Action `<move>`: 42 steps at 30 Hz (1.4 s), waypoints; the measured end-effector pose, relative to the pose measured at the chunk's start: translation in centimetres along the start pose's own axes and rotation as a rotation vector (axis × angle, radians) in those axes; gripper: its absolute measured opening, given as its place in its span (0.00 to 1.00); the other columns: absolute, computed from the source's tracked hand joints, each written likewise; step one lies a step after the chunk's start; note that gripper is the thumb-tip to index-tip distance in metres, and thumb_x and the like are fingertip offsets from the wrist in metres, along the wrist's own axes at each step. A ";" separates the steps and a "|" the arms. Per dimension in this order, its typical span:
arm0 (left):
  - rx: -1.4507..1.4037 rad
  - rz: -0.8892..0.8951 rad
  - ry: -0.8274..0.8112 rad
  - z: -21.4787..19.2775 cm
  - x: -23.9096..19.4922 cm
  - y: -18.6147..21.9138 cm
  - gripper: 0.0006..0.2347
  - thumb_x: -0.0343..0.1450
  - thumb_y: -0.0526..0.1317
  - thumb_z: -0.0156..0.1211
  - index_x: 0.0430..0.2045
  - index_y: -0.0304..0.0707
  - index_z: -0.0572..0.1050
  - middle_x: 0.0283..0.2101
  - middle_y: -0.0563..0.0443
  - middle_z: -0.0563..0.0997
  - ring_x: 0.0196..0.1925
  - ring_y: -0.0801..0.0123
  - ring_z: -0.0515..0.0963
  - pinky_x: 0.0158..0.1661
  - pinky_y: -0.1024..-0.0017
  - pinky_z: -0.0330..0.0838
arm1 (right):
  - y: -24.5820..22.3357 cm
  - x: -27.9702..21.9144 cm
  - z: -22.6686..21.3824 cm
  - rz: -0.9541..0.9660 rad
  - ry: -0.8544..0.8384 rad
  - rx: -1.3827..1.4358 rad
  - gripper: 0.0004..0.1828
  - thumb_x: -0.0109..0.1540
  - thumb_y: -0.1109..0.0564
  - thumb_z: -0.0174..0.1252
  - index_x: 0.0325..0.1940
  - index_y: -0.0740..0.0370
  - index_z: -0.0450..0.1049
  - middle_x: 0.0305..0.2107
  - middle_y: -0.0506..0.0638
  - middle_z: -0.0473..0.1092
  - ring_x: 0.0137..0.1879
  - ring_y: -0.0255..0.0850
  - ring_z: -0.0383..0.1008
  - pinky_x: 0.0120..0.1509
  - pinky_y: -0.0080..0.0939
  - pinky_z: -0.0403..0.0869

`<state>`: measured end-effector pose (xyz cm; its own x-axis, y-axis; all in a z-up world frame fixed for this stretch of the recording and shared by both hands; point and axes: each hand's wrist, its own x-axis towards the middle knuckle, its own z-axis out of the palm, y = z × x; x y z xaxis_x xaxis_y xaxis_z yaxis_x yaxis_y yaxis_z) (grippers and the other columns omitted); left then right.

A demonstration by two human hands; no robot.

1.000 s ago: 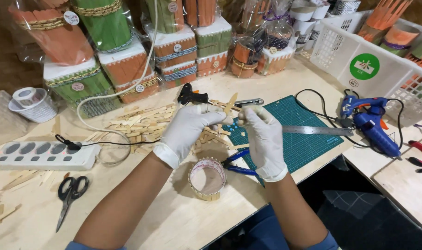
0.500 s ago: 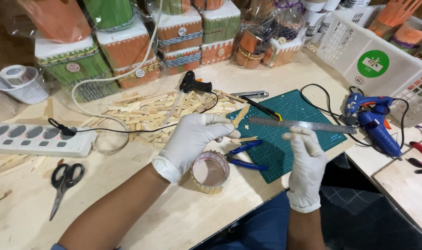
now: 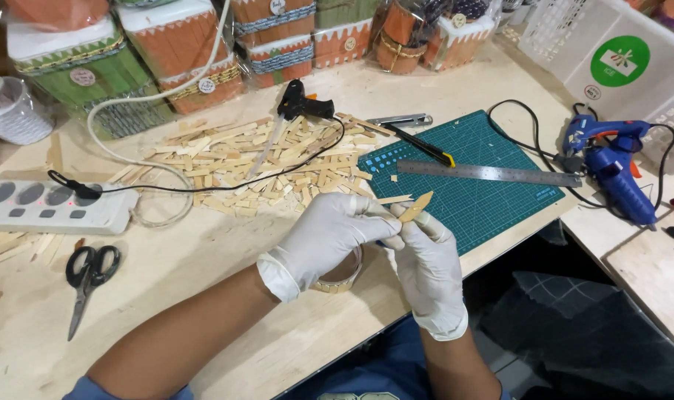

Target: Assembling a structure from popsicle sticks using hot glue and pliers.

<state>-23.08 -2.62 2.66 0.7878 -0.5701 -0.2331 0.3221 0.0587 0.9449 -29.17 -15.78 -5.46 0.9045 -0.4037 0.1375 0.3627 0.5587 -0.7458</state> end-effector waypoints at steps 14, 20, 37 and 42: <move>1.764 0.310 0.081 -1.8 -5.3 -0.9 0.25 0.62 0.72 0.65 0.32 0.54 0.78 0.35 0.53 0.81 0.36 0.57 0.79 0.35 0.58 0.70 | -2.5 2.3 -3.4 -0.081 0.250 -0.133 0.09 0.61 0.64 0.65 0.45 0.69 0.80 0.39 0.55 0.78 0.45 0.48 0.80 0.60 0.42 0.80; 2.114 0.496 0.128 -2.4 -5.3 -6.0 0.30 0.63 0.77 0.59 0.31 0.51 0.76 0.31 0.53 0.76 0.39 0.58 0.73 0.33 0.61 0.62 | -1.3 1.7 -2.9 -0.103 0.252 -0.319 0.11 0.58 0.65 0.66 0.45 0.65 0.81 0.41 0.57 0.80 0.47 0.45 0.82 0.61 0.42 0.82; 1.783 0.683 -0.029 -5.6 -4.5 -8.3 0.18 0.66 0.60 0.69 0.27 0.50 0.72 0.22 0.53 0.73 0.29 0.59 0.74 0.38 0.60 0.66 | -1.4 0.9 -2.3 -0.089 0.170 -0.365 0.11 0.57 0.69 0.66 0.44 0.67 0.80 0.38 0.56 0.78 0.45 0.45 0.81 0.55 0.39 0.83; 1.755 0.643 -0.012 -5.3 -4.4 -8.1 0.08 0.74 0.48 0.54 0.26 0.51 0.73 0.16 0.54 0.74 0.20 0.59 0.75 0.37 0.62 0.65 | -1.4 0.7 -2.0 -0.073 0.215 -0.407 0.10 0.57 0.68 0.66 0.43 0.66 0.81 0.38 0.56 0.78 0.46 0.46 0.81 0.56 0.41 0.83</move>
<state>-26.36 3.79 -5.24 0.5484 -0.8111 0.2034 -0.8292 -0.5589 0.0066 -29.50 -18.32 -5.59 0.7973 -0.5964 0.0932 0.2674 0.2105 -0.9403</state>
